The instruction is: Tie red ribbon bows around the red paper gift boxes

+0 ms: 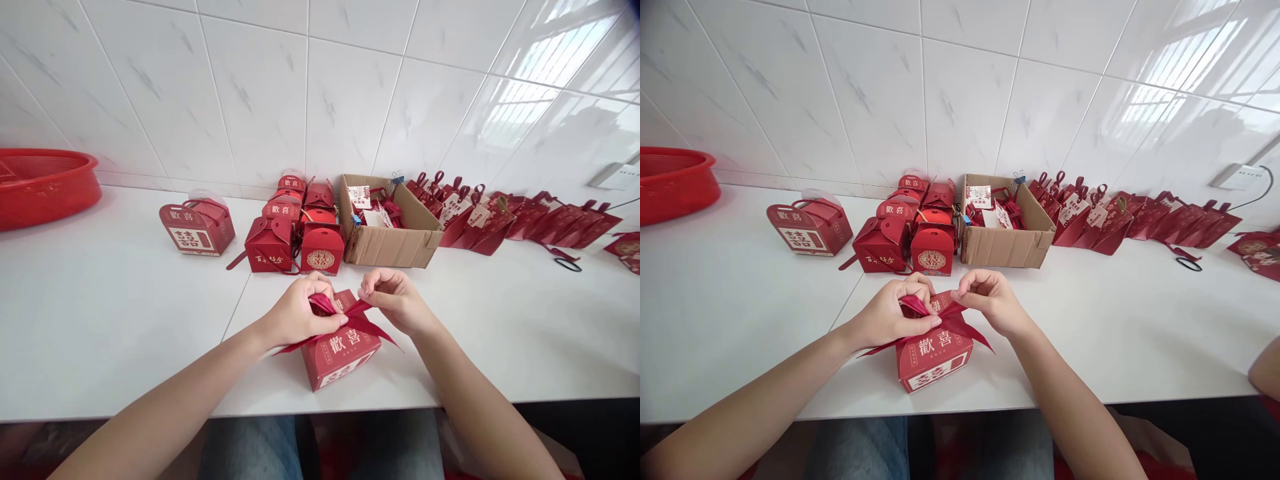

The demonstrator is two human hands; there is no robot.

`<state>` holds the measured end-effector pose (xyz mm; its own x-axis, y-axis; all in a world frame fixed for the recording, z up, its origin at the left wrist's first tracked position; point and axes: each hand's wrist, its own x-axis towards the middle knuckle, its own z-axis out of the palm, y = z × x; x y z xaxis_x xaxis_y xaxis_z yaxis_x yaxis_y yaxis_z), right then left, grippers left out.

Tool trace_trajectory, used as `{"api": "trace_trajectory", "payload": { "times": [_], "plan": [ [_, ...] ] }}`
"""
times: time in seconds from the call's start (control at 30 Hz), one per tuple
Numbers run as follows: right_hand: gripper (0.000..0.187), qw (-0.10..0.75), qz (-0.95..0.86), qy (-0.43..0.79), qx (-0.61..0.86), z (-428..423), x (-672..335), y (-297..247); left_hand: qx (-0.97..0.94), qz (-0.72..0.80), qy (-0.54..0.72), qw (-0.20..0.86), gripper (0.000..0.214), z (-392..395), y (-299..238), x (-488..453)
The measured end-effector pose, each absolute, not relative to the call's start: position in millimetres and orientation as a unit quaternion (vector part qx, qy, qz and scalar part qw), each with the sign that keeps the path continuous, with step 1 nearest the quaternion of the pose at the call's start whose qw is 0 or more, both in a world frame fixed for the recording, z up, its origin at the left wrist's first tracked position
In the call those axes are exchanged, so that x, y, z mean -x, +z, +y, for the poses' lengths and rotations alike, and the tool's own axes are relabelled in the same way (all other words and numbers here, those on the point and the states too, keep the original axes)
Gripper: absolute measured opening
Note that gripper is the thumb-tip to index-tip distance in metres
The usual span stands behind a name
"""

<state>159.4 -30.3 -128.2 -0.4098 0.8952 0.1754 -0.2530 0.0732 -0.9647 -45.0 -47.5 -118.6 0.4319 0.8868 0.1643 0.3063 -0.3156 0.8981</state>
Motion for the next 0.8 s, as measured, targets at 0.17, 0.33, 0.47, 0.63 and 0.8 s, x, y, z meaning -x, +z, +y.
{"api": "trace_trajectory", "payload": {
  "times": [0.17,0.33,0.47,0.63,0.8],
  "plan": [
    [0.023,0.461,-0.568,0.613,0.299,-27.8,-159.3,-129.0,-0.738,0.400,0.347,0.419,0.025,-47.5,-119.1,44.5],
    [0.025,0.453,-0.575,0.627,0.265,-25.4,-155.4,-131.7,-0.752,0.388,0.337,0.412,0.021,-47.4,-112.6,47.0],
    [0.024,0.466,-0.572,0.627,0.250,-26.3,-151.7,-132.4,-0.715,0.362,0.360,0.477,0.030,-46.4,-107.4,49.2],
    [0.027,0.460,-0.584,0.611,0.272,-27.2,-152.8,-133.4,-0.652,0.357,0.410,0.529,0.043,-42.8,-111.4,50.8],
    [0.027,0.480,-0.620,0.560,0.268,-25.9,-154.0,-135.6,-0.656,0.358,0.455,0.484,0.054,-39.2,-119.0,52.2]
  ]
}}
